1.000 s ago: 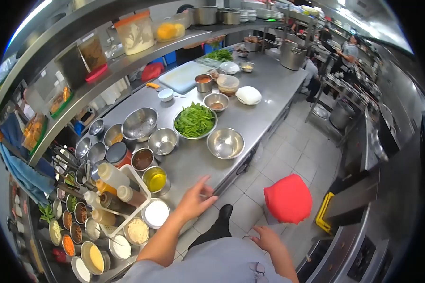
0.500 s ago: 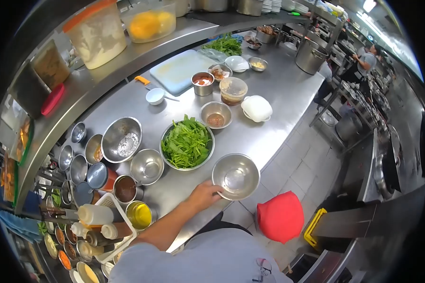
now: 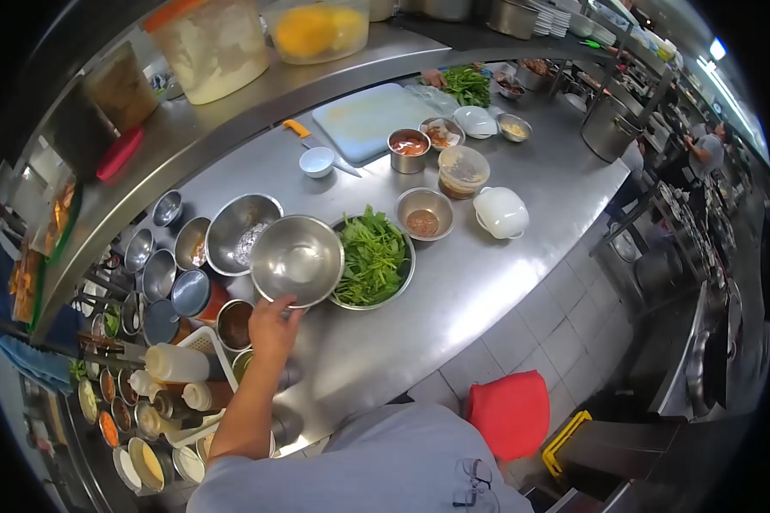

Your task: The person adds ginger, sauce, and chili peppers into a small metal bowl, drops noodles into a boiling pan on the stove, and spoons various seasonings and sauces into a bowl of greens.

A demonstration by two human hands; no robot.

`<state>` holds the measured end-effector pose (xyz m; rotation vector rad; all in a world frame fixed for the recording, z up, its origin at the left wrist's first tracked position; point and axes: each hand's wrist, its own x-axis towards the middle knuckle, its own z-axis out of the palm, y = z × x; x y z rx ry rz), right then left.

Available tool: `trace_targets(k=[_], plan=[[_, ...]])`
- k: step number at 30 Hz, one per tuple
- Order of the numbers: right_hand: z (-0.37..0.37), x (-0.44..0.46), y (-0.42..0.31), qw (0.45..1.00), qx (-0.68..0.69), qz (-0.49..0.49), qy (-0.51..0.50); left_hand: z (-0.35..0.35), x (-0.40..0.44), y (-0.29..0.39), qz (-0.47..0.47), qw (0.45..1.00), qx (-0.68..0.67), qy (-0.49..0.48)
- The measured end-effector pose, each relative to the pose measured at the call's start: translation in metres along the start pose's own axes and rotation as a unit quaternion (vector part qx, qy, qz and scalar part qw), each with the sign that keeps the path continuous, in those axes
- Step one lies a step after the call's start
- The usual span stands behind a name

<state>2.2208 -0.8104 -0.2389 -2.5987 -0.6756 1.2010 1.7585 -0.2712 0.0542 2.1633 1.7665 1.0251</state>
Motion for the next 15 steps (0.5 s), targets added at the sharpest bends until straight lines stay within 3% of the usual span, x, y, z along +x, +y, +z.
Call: trace_targets(k=[2,4,10,13,15], plan=[[0.005,0.023,0.003,1.0,-0.012,-0.014,-0.006,-0.007,-0.005,-0.005,-0.049,0.998,0.035,-0.015],[0.035,0.078,0.05,0.991,0.129,-0.046,-0.003,-0.008,-0.009,-0.015,-0.095,0.992,0.077,-0.037],[0.008,0.043,-0.008,0.987,0.154,-0.006,-0.044,0.006,0.053,0.015,-0.039,0.997,-0.041,0.044],[0.071,0.097,0.098,0.988,0.077,0.012,-0.132,0.037,0.116,0.022,0.028,0.998,-0.049,0.025],[0.06,0.071,0.082,0.992,0.093,0.014,-0.09,0.07,0.148,0.022,-0.008,1.0,0.0,-0.028]])
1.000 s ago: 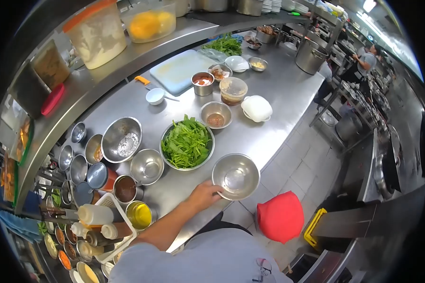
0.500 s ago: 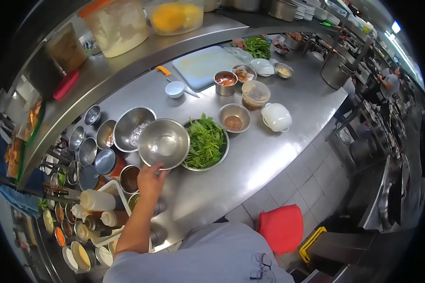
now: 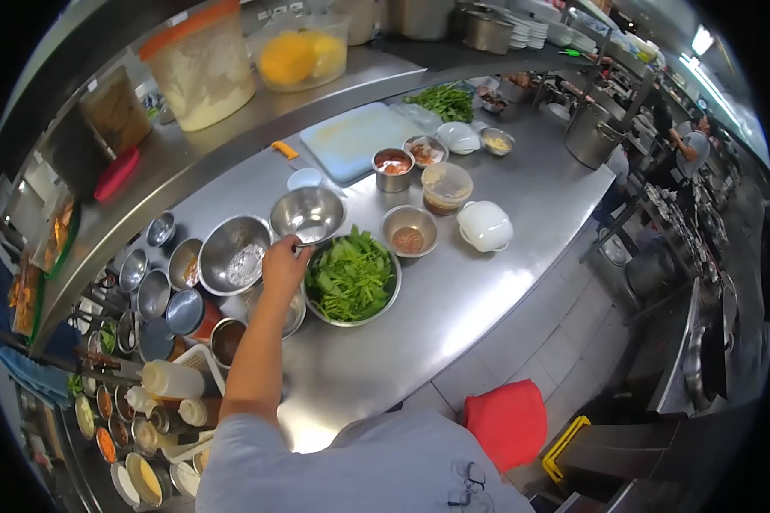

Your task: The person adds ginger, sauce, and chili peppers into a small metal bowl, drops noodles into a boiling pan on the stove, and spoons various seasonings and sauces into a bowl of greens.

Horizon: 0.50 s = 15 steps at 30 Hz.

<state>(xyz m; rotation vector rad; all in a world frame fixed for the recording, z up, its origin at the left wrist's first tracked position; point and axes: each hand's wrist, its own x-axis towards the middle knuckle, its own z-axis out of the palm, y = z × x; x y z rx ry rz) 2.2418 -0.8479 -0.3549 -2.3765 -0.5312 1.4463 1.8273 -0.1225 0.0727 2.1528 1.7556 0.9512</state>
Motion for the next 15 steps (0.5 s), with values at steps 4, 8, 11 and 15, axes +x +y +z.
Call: trace_targets(k=[4,8,11,15], plan=[[-0.011,-0.05,-0.04,0.999,0.022,0.02,0.045,0.063,0.039,-0.043,-0.056,0.998,-0.016,-0.039],[-0.016,-0.075,-0.052,0.996,0.035,0.035,0.071,0.069,0.005,-0.066,-0.043,0.997,-0.055,-0.046],[-0.011,-0.086,-0.041,0.995,0.045,0.045,0.074,0.044,-0.076,-0.087,0.015,0.963,0.169,-0.209],[-0.006,-0.092,-0.011,0.996,0.051,0.037,0.063,0.008,-0.141,-0.039,-0.053,0.922,0.263,-0.28]])
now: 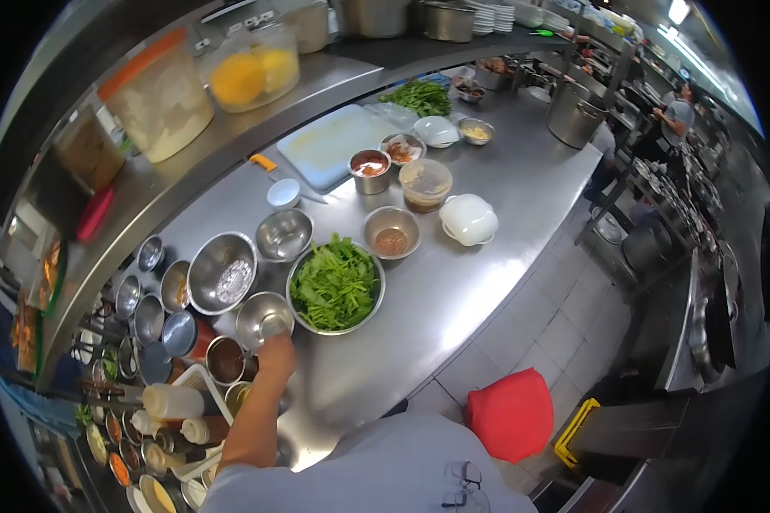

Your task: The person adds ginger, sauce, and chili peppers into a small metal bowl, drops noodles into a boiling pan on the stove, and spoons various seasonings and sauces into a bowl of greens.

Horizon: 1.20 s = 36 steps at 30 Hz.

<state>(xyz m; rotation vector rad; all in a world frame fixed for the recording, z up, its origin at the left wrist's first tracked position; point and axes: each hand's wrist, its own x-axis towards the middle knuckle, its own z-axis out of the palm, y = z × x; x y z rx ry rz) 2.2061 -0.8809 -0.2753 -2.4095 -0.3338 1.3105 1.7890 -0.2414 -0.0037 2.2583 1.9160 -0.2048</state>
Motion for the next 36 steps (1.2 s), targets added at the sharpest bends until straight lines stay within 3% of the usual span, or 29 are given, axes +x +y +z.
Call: trace_targets(k=[5,7,9,12,15,17,21,23,24,29,31,36], plan=[[-0.009,0.014,0.023,0.997,0.031,-0.071,0.007,-0.045,-0.008,-0.015,0.019,0.999,-0.023,0.01],[-0.016,0.026,0.019,0.99,0.07,-0.117,0.031,-0.11,-0.012,-0.015,0.116,0.99,-0.062,-0.057],[-0.018,0.031,-0.018,0.987,0.074,-0.081,0.117,-0.165,-0.017,-0.004,0.132,0.986,-0.09,-0.045],[-0.025,0.015,-0.067,0.99,0.083,-0.022,0.113,-0.207,0.006,0.012,0.135,0.984,-0.112,0.008],[-0.014,0.01,-0.081,0.991,0.012,-0.037,0.126,-0.202,0.07,0.026,0.155,0.976,-0.118,0.094],[-0.007,-0.012,-0.097,0.996,-0.02,-0.012,0.09,-0.161,0.14,0.026,0.155,0.972,-0.069,0.165],[0.014,-0.028,-0.055,0.998,0.026,0.018,0.047,-0.09,0.22,0.022,0.093,0.985,-0.06,0.133],[0.02,-0.069,-0.063,0.992,-0.078,0.071,0.075,-0.073,0.226,0.035,0.213,0.922,-0.121,0.3],[0.017,-0.08,-0.045,0.997,-0.063,0.029,0.04,-0.076,0.22,0.05,0.213,0.919,-0.179,0.278],[0.018,-0.113,-0.017,0.997,-0.035,0.055,0.044,-0.061,0.229,0.089,0.278,0.927,-0.188,0.165],[0.016,-0.112,-0.02,0.997,-0.027,0.058,0.052,-0.056,0.232,0.1,0.212,0.968,-0.109,0.082],[0.023,-0.083,-0.027,0.994,0.001,0.051,0.099,-0.051,0.208,0.098,0.276,0.943,-0.187,-0.003]])
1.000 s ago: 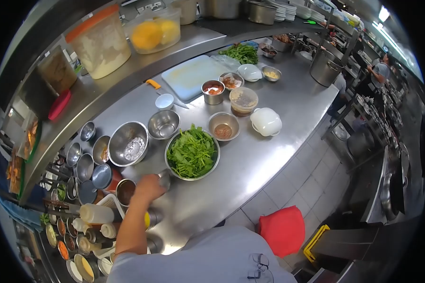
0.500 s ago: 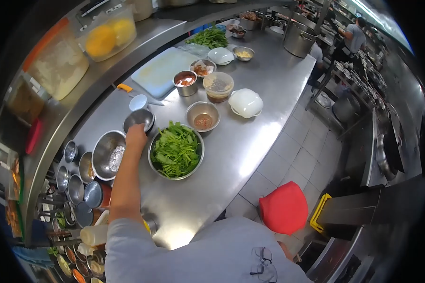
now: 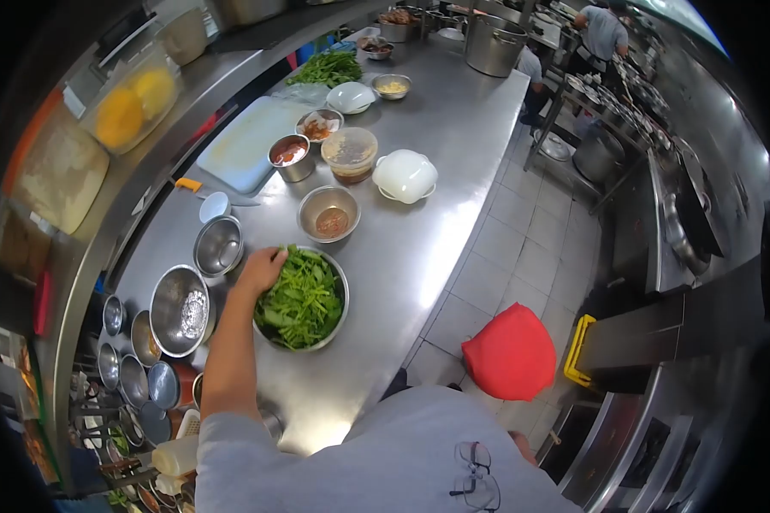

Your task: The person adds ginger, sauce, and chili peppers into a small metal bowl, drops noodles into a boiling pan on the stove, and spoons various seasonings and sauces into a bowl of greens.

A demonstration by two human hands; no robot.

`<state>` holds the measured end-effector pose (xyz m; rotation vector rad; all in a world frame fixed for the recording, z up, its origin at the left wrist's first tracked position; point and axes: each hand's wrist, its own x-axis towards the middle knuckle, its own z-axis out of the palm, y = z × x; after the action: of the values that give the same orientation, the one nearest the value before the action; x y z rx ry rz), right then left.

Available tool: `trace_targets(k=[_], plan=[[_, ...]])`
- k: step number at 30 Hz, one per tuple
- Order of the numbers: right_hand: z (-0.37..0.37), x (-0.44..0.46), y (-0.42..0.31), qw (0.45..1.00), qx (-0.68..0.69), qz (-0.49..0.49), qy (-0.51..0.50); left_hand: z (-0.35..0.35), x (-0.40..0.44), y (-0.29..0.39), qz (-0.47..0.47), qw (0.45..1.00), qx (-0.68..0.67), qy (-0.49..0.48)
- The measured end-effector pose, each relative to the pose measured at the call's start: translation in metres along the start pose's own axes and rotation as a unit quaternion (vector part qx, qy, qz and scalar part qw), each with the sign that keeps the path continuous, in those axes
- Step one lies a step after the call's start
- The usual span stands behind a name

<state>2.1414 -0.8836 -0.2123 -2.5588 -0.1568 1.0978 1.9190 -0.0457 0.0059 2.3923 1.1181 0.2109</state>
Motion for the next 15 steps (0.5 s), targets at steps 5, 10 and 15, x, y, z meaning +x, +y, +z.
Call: trace_targets(k=[5,10,15], plan=[[0.011,0.012,-0.025,0.999,0.05,-0.022,0.0,0.017,-0.067,0.03,0.003,0.999,-0.045,-0.011],[0.028,0.019,0.008,1.0,0.012,0.005,-0.022,0.028,-0.065,0.031,-0.067,0.992,-0.046,-0.095],[-0.012,-0.075,-0.026,0.998,-0.052,-0.043,-0.012,0.062,0.023,0.026,-0.193,0.93,-0.309,0.051]])
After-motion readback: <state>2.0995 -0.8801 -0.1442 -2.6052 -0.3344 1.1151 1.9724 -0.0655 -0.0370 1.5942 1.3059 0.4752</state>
